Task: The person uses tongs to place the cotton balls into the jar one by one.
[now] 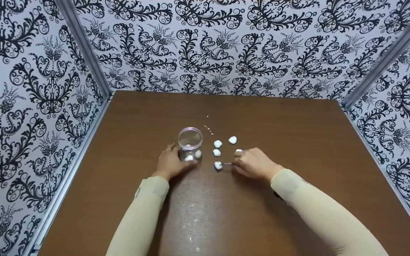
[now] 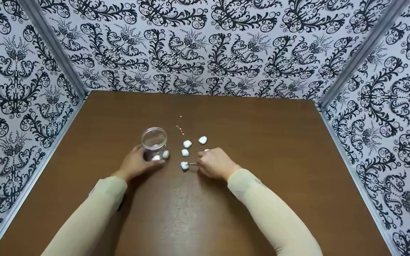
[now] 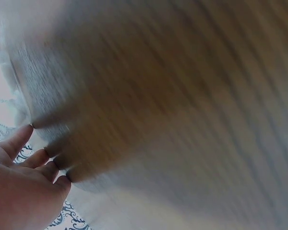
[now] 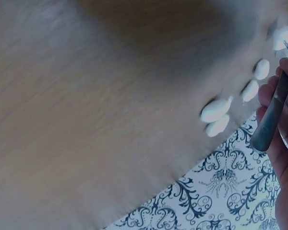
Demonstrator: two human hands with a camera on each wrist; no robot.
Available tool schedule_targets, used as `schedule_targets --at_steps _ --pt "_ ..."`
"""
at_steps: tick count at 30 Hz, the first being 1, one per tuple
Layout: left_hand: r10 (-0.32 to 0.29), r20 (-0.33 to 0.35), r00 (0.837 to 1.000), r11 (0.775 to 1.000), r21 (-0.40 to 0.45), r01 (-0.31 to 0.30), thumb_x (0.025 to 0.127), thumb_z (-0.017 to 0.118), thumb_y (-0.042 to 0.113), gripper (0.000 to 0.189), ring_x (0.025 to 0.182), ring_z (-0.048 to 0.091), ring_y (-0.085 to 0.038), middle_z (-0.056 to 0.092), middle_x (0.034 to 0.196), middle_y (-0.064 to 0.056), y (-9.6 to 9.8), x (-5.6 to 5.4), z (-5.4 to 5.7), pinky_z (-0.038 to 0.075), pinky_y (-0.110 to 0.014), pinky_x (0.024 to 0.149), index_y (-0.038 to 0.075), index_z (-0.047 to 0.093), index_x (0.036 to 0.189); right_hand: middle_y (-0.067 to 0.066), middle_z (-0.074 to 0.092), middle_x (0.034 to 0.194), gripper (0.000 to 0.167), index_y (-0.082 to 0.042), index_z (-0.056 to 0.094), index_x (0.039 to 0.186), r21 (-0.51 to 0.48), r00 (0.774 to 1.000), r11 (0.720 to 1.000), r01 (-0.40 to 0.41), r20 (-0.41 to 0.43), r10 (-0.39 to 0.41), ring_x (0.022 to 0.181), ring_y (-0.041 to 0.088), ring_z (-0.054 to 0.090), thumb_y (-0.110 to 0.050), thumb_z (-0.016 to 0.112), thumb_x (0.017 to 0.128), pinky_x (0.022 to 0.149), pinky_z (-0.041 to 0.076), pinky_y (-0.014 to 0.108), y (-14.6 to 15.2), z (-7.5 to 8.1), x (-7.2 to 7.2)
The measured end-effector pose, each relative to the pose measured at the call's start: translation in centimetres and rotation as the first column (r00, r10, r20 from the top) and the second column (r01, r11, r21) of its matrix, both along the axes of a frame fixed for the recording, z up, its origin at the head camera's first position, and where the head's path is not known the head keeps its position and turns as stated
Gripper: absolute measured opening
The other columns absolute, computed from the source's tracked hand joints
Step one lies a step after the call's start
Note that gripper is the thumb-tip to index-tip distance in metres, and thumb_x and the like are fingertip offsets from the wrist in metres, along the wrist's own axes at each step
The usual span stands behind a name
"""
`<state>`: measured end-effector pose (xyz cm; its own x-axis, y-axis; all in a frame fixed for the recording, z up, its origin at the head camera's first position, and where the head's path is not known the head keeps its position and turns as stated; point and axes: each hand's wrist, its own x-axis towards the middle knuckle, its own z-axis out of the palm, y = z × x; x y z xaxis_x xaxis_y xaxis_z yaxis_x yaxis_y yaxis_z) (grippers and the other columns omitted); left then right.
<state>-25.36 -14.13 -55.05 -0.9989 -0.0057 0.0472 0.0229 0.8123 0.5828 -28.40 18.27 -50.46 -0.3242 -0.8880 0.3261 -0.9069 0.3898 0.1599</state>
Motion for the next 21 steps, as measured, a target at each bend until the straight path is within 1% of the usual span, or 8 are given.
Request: schedule_targets --at_steps 7,9,11,15,18,21 --pt "0.003 0.005 1.0 1.0 0.005 -0.003 0.071 0.082 0.06 0.095 0.137 0.036 -0.047 0.042 0.149 -0.025 0.0 0.1 0.2 0.027 -0.057 0.112 0.01 0.052 0.145 -0.002 0.058 0.076 0.004 -0.013 0.073 0.083 -0.022 0.999 0.999 0.029 0.04 -0.028 0.053 0.016 0.054 -0.015 0.076 0.081 0.044 0.046 0.039 1.7 1.2 -0.3" --pt "0.002 0.007 1.0 1.0 0.01 -0.002 0.071 0.082 0.06 0.095 0.137 0.035 -0.047 0.042 0.149 -0.025 0.0 0.1 0.2 0.026 -0.057 0.112 0.01 0.052 0.145 -0.001 0.059 0.077 0.004 -0.012 0.075 0.085 -0.022 0.998 0.999 0.038 0.042 -0.037 0.053 0.016 0.054 -0.014 0.076 0.082 0.044 0.046 0.039 2.2 1.7 -0.4" --pt "0.002 0.012 1.0 1.0 0.014 -0.002 0.071 0.082 0.06 0.095 0.138 0.035 -0.047 0.041 0.15 -0.025 0.0 0.1 0.2 0.026 -0.057 0.112 0.01 0.052 0.146 -0.001 0.057 0.075 0.003 -0.012 0.074 0.084 -0.021 0.998 0.999 0.044 0.038 -0.043 0.051 0.015 0.051 -0.014 0.075 0.082 0.043 0.045 0.039 2.5 2.1 -0.5" --pt "0.006 0.024 1.0 0.999 0.036 -0.007 0.07 0.082 0.06 0.095 0.139 0.033 -0.045 0.04 0.15 -0.023 0.0 0.1 0.1 0.025 -0.056 0.113 0.013 0.051 0.146 0.0 0.052 0.072 0.007 -0.011 0.071 0.08 -0.03 0.999 0.998 0.047 0.018 -0.047 0.048 0.014 0.044 -0.013 0.077 0.08 0.041 0.041 0.038 3.0 2.7 -0.6" --pt "0.01 0.021 1.0 0.999 0.044 -0.011 0.07 0.082 0.06 0.094 0.139 0.033 -0.044 0.041 0.15 -0.023 0.0 0.0 0.0 0.025 -0.055 0.113 0.013 0.052 0.146 -0.001 0.05 0.07 0.009 -0.01 0.069 0.078 -0.017 0.999 0.998 0.052 0.016 -0.052 0.048 0.012 0.04 -0.012 0.078 0.08 0.04 0.04 0.037 3.2 2.9 -0.6" --pt "0.015 0.018 1.0 0.999 0.04 -0.016 0.07 0.082 0.06 0.094 0.139 0.033 -0.044 0.041 0.15 -0.022 0.0 0.0 0.0 0.025 -0.055 0.113 0.012 0.052 0.146 -0.001 0.049 0.07 0.011 -0.011 0.067 0.076 0.017 0.998 0.998 0.061 0.023 -0.061 0.048 0.012 0.04 -0.013 0.077 0.08 0.041 0.041 0.037 3.4 2.8 -0.5"
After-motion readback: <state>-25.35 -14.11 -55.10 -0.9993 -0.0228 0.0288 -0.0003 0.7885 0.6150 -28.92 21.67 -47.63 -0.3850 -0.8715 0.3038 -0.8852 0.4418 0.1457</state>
